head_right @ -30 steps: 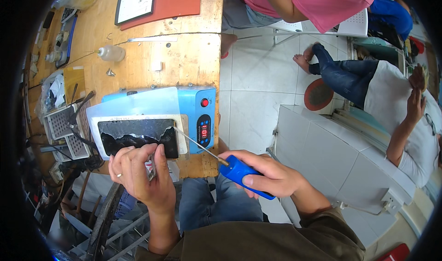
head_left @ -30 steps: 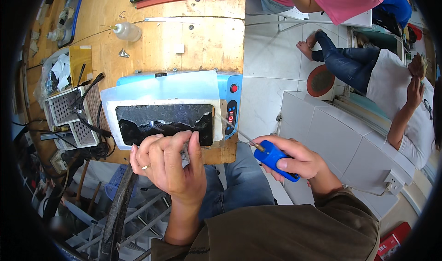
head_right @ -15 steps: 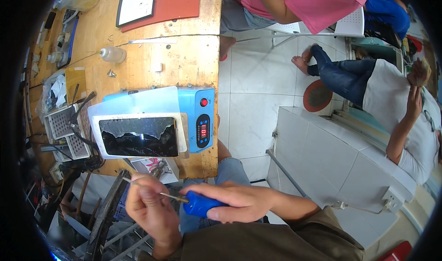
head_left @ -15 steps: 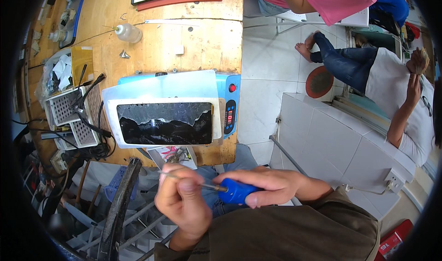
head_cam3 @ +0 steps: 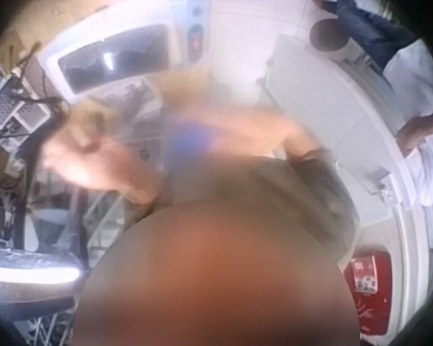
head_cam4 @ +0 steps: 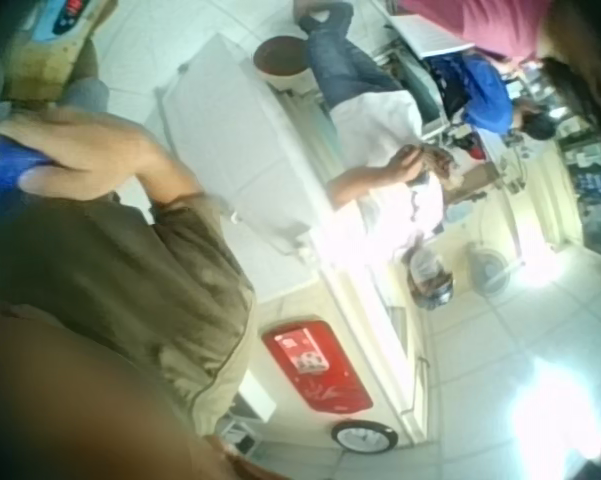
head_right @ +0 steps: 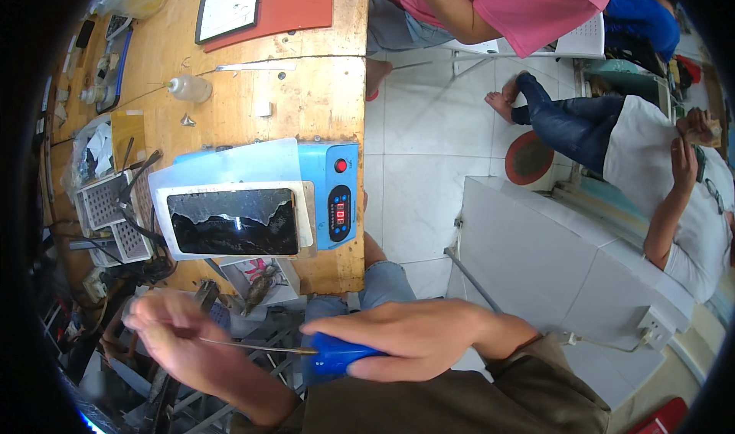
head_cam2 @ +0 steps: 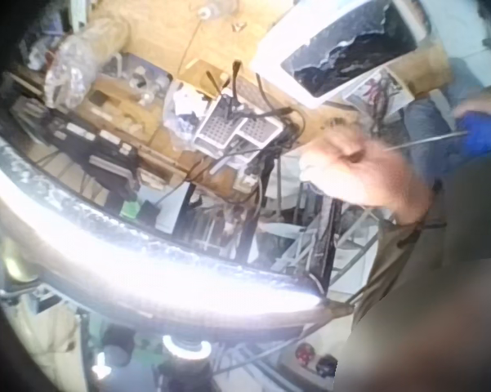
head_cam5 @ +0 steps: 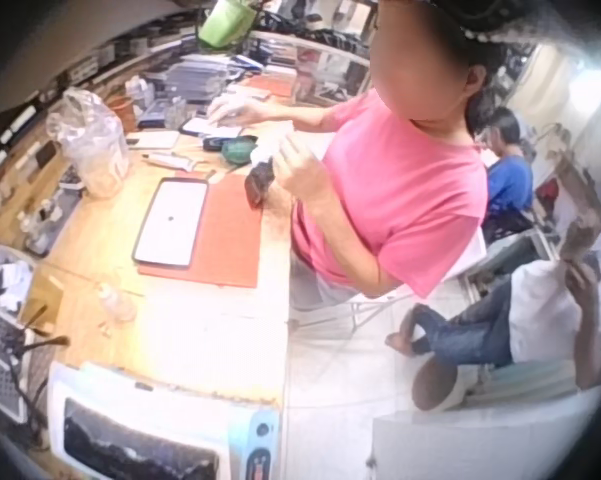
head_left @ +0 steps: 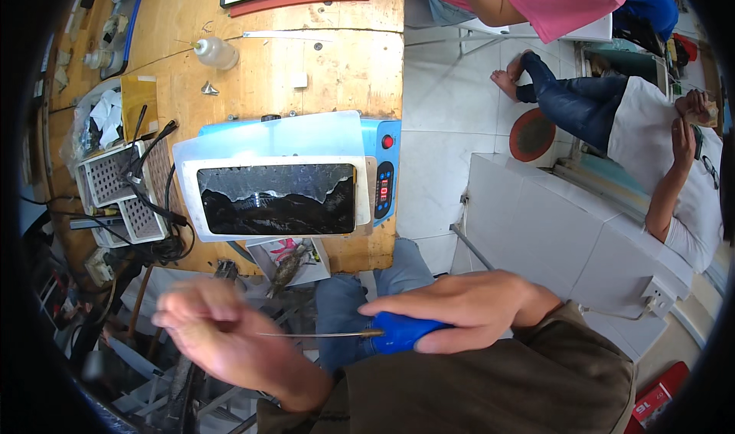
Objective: The person removes a smartphone screen from a heated pressing station, uses a screwdriver to pry and separate the display, wipes the surface with a cloth, and applies adhesive to the back of the screen. The person then repositions the screen on the station.
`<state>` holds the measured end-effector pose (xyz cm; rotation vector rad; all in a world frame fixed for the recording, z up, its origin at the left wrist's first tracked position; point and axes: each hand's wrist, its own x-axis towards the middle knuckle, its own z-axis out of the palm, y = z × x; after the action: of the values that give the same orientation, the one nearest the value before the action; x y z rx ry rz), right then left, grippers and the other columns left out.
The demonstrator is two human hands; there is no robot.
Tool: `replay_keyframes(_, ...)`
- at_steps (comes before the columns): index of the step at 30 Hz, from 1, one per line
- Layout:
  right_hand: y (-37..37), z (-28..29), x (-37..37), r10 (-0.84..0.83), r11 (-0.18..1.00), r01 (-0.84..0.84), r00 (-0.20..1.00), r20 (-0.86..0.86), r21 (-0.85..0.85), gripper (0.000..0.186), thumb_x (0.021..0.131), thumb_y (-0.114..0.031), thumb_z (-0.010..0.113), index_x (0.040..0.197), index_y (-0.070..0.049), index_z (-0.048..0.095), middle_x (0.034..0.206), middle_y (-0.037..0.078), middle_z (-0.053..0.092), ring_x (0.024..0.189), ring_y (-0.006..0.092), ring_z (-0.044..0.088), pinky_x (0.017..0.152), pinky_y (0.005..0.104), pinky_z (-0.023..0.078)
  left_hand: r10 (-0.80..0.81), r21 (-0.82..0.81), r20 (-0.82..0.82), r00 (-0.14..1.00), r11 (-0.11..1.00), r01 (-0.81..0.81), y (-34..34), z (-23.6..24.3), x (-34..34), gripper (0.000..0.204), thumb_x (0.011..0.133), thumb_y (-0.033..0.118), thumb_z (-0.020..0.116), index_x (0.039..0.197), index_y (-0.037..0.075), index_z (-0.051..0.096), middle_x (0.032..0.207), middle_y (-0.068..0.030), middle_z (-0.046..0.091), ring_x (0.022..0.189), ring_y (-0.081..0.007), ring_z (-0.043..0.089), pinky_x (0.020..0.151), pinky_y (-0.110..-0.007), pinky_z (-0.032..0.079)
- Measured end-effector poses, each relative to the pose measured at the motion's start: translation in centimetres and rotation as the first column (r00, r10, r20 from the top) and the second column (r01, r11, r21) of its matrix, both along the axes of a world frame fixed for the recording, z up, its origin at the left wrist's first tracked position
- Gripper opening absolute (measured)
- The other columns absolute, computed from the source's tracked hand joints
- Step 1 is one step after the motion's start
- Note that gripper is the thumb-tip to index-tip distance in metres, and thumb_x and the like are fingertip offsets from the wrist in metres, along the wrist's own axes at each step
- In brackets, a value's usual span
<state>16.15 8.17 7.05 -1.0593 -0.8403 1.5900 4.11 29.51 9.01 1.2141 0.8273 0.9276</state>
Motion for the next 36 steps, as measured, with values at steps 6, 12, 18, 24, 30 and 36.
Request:
replay_keyframes(6,-1.2,-0.6,2.9,-0.103,0.938,0.078,0.993,-0.056,-0.338,0.061,0.102,-0.024,0.054,0.153,0.003,0.034,0.085,0.010,0.066,0.064,0.0182,0.067,0.060,0.0310,0.054,-0.134,0.409,-0.476,0.869,0.841,0.354,-1.6,-2.8,-0.3,0.049,0.110,0.042,0.040,0.074,0.009,0.041,0.079,-0.0090,0.050,0.075,-0.0231,0.050,0.071,-0.038,0.039)
replay_keyframes(12,-0.9,-2.1,4.0,-0.062,0.937,0.035,0.996,-0.067,-0.348,0.058,0.103,-0.021,0.053,0.153,0.002,0.035,0.088,0.010,0.066,0.066,0.0174,0.067,0.060,0.0299,0.053,-0.065,0.394,-0.815,0.576,0.667,0.633,-3.3,-5.0,-0.1,0.030,0.089,0.028,0.074,0.078,0.014,0.050,0.089,-0.0056,0.061,0.096,-0.0283,0.053,0.090,-0.042,0.032)
replay_keyframes(18,-1.4,-2.9,5.0,-0.110,0.932,0.040,0.978,-0.175,-0.361,0.060,0.103,-0.023,0.054,0.153,0.004,0.035,0.089,0.011,0.065,0.066,0.0148,0.066,0.059,0.0275,0.053,-0.013,0.461,-0.781,0.624,0.662,0.591,-3.7,-4.9,0.7,0.027,0.080,0.013,0.078,0.081,0.015,0.051,0.101,-0.0052,0.062,0.099,-0.0271,0.054,0.093,-0.042,0.031)
replay_keyframes(24,-1.9,-3.1,5.9,-0.128,0.942,0.054,0.970,-0.205,-0.332,0.059,0.103,-0.020,0.052,0.156,0.000,0.033,0.089,0.009,0.064,0.066,0.0152,0.066,0.059,0.0275,0.053,0.060,0.465,-0.823,0.564,0.642,0.610,-4.1,-5.1,0.1,0.029,0.079,0.014,0.079,0.086,0.015,0.051,0.110,-0.0068,0.061,0.102,-0.0261,0.054,0.093,-0.041,0.031)
replay_keyframes(30,-2.9,-3.5,6.3,-0.166,0.934,0.078,0.959,-0.230,-0.350,0.063,0.102,-0.021,0.055,0.152,0.009,0.033,0.092,0.013,0.065,0.065,0.0148,0.065,0.059,0.0275,0.052,0.075,0.457,-0.839,0.539,0.633,0.624,-4.1,-4.7,0.4,0.028,0.080,0.017,0.078,0.085,0.015,0.051,0.109,-0.0069,0.061,0.103,-0.0255,0.054,0.093,-0.040,0.030)
replay_keyframes(36,-4.3,-3.1,6.5,-0.323,0.922,0.229,0.900,-0.294,-0.314,0.061,0.103,-0.021,0.052,0.156,0.002,0.031,0.093,0.011,0.064,0.068,0.0150,0.065,0.062,0.0273,0.053,0.097,0.483,-0.837,0.539,0.596,0.642,-4.1,-4.9,0.4,0.024,0.085,0.012,0.075,0.093,0.007,0.053,0.103,-0.0121,0.061,0.098,-0.0288,0.054,0.092,-0.042,0.034)
